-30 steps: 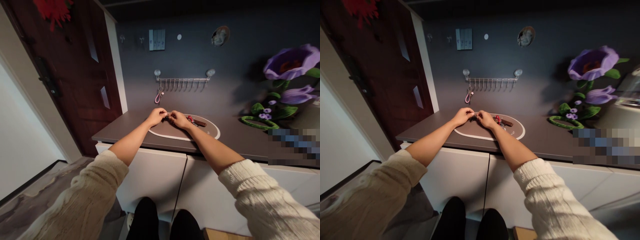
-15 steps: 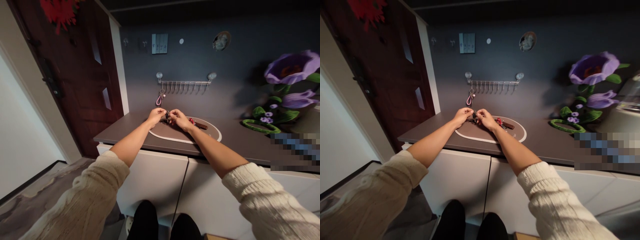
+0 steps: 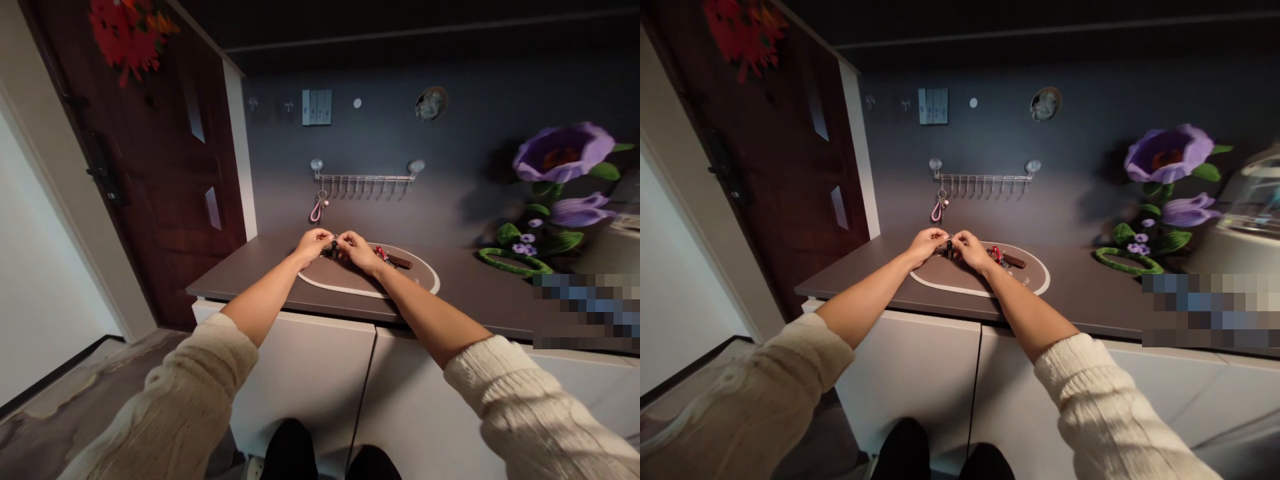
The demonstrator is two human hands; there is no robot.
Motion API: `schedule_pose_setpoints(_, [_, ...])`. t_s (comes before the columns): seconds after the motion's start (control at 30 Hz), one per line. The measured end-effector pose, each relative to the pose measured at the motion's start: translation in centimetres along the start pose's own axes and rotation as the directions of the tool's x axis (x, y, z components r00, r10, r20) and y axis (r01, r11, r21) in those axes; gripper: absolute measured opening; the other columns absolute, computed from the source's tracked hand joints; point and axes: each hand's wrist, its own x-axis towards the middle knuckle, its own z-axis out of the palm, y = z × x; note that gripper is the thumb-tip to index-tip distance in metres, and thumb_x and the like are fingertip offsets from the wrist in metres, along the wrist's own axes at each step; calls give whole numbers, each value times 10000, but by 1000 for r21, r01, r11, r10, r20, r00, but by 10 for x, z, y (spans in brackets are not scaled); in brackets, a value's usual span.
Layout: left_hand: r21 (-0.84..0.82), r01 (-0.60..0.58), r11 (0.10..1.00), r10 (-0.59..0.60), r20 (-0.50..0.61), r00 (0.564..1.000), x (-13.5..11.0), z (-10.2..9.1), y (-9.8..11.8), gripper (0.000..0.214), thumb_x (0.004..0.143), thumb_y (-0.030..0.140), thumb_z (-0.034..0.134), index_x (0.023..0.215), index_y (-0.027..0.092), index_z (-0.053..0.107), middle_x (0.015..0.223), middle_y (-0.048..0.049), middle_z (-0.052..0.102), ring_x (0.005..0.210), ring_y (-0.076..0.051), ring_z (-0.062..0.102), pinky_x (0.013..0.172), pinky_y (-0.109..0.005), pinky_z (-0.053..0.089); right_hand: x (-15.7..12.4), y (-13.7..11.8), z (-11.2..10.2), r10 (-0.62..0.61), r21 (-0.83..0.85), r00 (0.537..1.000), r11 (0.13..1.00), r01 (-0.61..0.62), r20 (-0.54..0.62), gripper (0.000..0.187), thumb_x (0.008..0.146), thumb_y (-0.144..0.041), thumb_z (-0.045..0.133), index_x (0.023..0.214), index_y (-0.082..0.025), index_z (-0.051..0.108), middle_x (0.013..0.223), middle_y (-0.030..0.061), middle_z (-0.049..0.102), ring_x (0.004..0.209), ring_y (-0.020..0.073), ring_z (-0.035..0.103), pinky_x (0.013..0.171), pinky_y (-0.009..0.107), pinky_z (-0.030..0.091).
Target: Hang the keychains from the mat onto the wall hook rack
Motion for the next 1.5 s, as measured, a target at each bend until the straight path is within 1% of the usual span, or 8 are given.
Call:
schedule_pose_setpoints(0.17, [23, -38, 999, 38, 11, 999, -1, 3, 0, 206, 640, 285, 651, 743, 112, 607, 654, -5, 600, 616, -92, 514, 667, -249, 414, 1, 4, -1, -22, -45, 999, 999, 20, -41, 176, 723, -342, 506, 762, -183, 442, 591, -54, 468, 496, 73, 445, 483, 197, 360])
schedule_pose_setpoints(0.3, [68, -65, 996, 64, 19, 998, -2, 4, 1, 187, 664, 279, 626, 751, 113, 615, 669, -13, 614, 625, -102, 525, 676, -257, 423, 2, 6, -3, -97, -151, 992, 985, 84, -81, 173, 732, -348, 479, 762, -179, 461, 615, -42, 486, 529, 85, 447, 541, 221, 378])
schedule_pose_setpoints(0.53, [202, -132, 970, 158, -116, 981, 3, 3, -4, 136, 741, 226, 526, 761, 122, 612, 734, -32, 630, 680, -116, 550, 693, -245, 422, 7, 3, -8, -261, -402, 953, 898, 182, -152, 173, 761, -340, 432, 734, -180, 491, 680, 4, 530, 654, 129, 478, 652, 262, 390])
schedule_pose_setpoints(0.67, [297, -116, 948, 176, -184, 967, 8, 0, -11, 150, 762, 230, 496, 728, 131, 604, 714, -31, 625, 677, -126, 551, 689, -250, 419, 16, -1, -11, -294, -456, 939, 871, 185, -181, 169, 767, -332, 423, 734, -183, 494, 699, 14, 544, 680, 138, 489, 671, 265, 388])
schedule_pose_setpoints(0.9, [546, -149, 824, 281, -167, 945, 9, -4, -17, 177, 787, 215, 469, 692, 146, 601, 752, -47, 613, 745, -144, 539, 724, -264, 408, 51, -14, -15, -274, -405, 923, 902, 149, -270, 126, 751, -308, 435, 728, -193, 481, 627, -11, 527, 610, 126, 476, 629, 255, 394])
schedule_pose_setpoints(1.03, [623, -112, 774, 280, -179, 943, 6, -3, -16, 180, 797, 210, 463, 695, 158, 602, 772, -50, 602, 782, -150, 528, 752, -270, 398, 79, -24, -17, -246, -369, 912, 922, 116, -327, 92, 732, -270, 452, 712, -187, 487, 645, -9, 543, 626, 120, 492, 637, 252, 411])
schedule_pose_setpoints(1.27, [618, -57, 784, 241, -218, 946, 7, -3, -18, 201, 808, 236, 447, 691, 163, 593, 777, -63, 600, 782, -165, 524, 742, -284, 387, 122, -35, -12, -136, -250, 873, 968, 17, -469, 98, 724, -235, 446, 715, -174, 522, 675, 6, 573, 628, 103, 522, 633, 234, 438])
schedule_pose_setpoints(1.5, [596, 1, 803, 194, -263, 945, 10, -2, -21, 206, 806, 245, 453, 683, 166, 598, 781, -68, 605, 764, -164, 531, 734, -284, 382, 154, -30, -5, -85, -195, 852, 981, -20, -516, 115, 744, -214, 474, 740, -157, 574, 589, 24, 572, 573, 106, 546, 557, 213, 442])
